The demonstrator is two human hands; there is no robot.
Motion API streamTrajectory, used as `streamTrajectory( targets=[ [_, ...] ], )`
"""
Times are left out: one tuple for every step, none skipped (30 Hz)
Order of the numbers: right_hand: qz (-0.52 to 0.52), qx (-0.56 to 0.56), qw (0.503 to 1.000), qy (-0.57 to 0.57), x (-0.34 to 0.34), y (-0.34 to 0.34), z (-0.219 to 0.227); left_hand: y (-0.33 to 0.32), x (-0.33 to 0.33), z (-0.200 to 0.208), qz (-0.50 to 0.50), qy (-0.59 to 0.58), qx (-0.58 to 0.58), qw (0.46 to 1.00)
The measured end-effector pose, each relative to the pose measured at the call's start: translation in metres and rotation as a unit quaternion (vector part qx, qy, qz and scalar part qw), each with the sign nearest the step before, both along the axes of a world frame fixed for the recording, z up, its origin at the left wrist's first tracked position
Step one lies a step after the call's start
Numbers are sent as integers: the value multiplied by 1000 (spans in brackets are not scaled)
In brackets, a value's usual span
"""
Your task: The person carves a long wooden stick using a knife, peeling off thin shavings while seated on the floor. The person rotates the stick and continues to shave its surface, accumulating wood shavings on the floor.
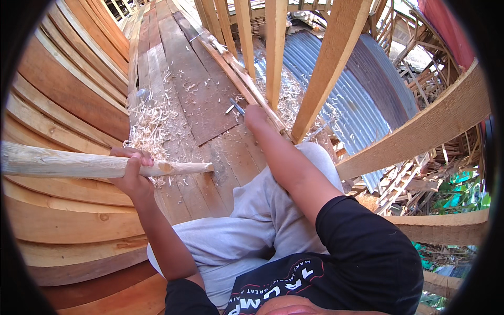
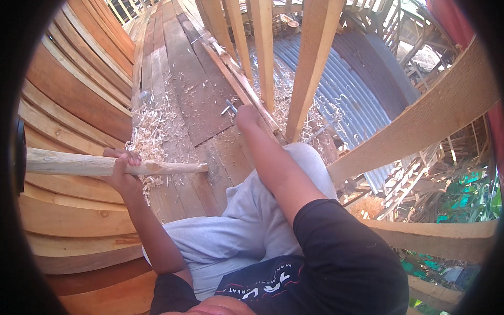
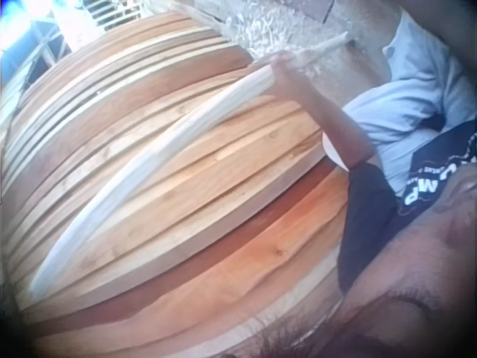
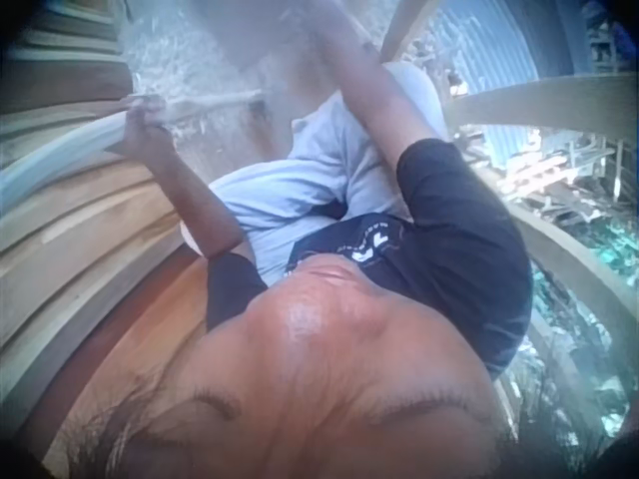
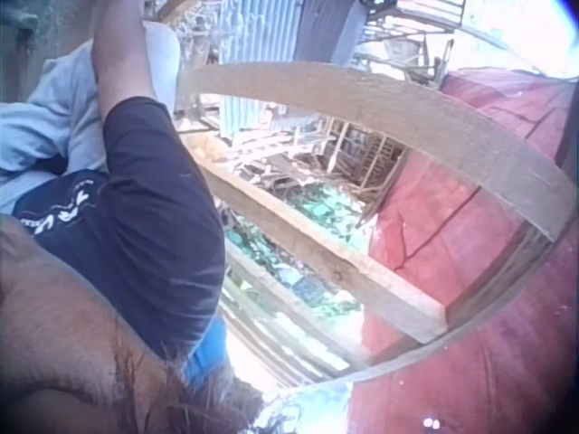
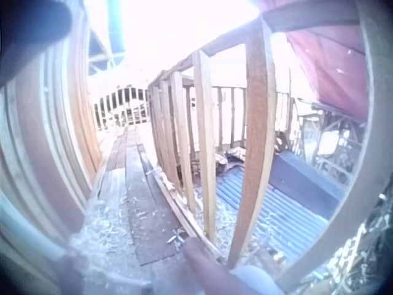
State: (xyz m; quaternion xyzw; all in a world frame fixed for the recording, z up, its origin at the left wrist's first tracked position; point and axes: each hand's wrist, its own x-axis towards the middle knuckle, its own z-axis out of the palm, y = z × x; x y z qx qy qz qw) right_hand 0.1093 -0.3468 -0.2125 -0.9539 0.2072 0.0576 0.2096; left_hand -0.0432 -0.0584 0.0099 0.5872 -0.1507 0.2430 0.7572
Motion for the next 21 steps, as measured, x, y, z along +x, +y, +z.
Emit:
streamTrajectory(
  targets=[
    [2, -1, 1000, 2, 0, 0, -2, -1, 1, -1, -1, -3, 3, 1000],
    [5, -18, 1000, -4, 0, 1, -4, -1, 1, -2, -1, -3, 2, 1000],
    [8, -36, 999, -10, -1, 3, -7, -1, 0, -1, 0, -2, 0, 1000],
    [11, -54, 998, -15, -3, 6, -8, 0, 0, -2, 2, -1, 0, 1000],
    [21, -47, 999, -2, -4, 9, -9, 1, 0, -2, 7, -2, 2, 1000],
    [30, -39, 999, 12, -4, 12, -9, 3, 0, -2, 12, -3, 5, 1000],
    [38, -33, 998, 24, -4, 12, -12, 3, 0, -2, 16, -5, 6, 1000],
    [31, -33, 999, 13, -5, 14, -15, 5, 1, -3, 17, -2, 1, 1000],
    [24, -34, 999, 1, -7, 17, -19, 8, 2, -4, 18, 1, -4, 1000],
    [17, -35, 999, -12, -7, 16, -23, 9, 3, -5, 20, 3, -9, 1000],
    [13, -19, 1000, -15, -6, 13, -27, 11, 3, -5, 20, 4, -17, 1000],
    [10, -3, 1000, -18, -5, 10, -31, 11, 3, -5, 21, 6, -25, 999],
    [10, 15, 1000, -22, -4, 12, -30, 14, 3, -4, 25, 6, -30, 999],
    [-15, 47, 999, -21, -4, 14, -30, 15, 2, -3, 29, 7, -37, 999],
    [-39, 79, 996, -20, -6, 15, -31, 16, 2, -4, 33, 9, -45, 998],
    [-61, 109, 992, -20, -6, 17, -29, 19, 1, -4, 38, 9, -54, 998],
    [-49, 81, 995, -8, -7, 18, -28, 22, 2, -6, 32, 8, -57, 998],
    [-36, 53, 998, 3, -9, 19, -27, 26, 5, -10, 26, 7, -59, 998],
    [-20, 23, 999, 15, -10, 21, -26, 28, 5, -10, 24, 7, -64, 998],
    [-23, 51, 998, 11, -12, 20, -25, 29, 5, -10, 28, 4, -68, 997],
    [-26, 79, 997, 7, -14, 18, -24, 27, 6, -11, 33, 2, -71, 997]
  ],
)
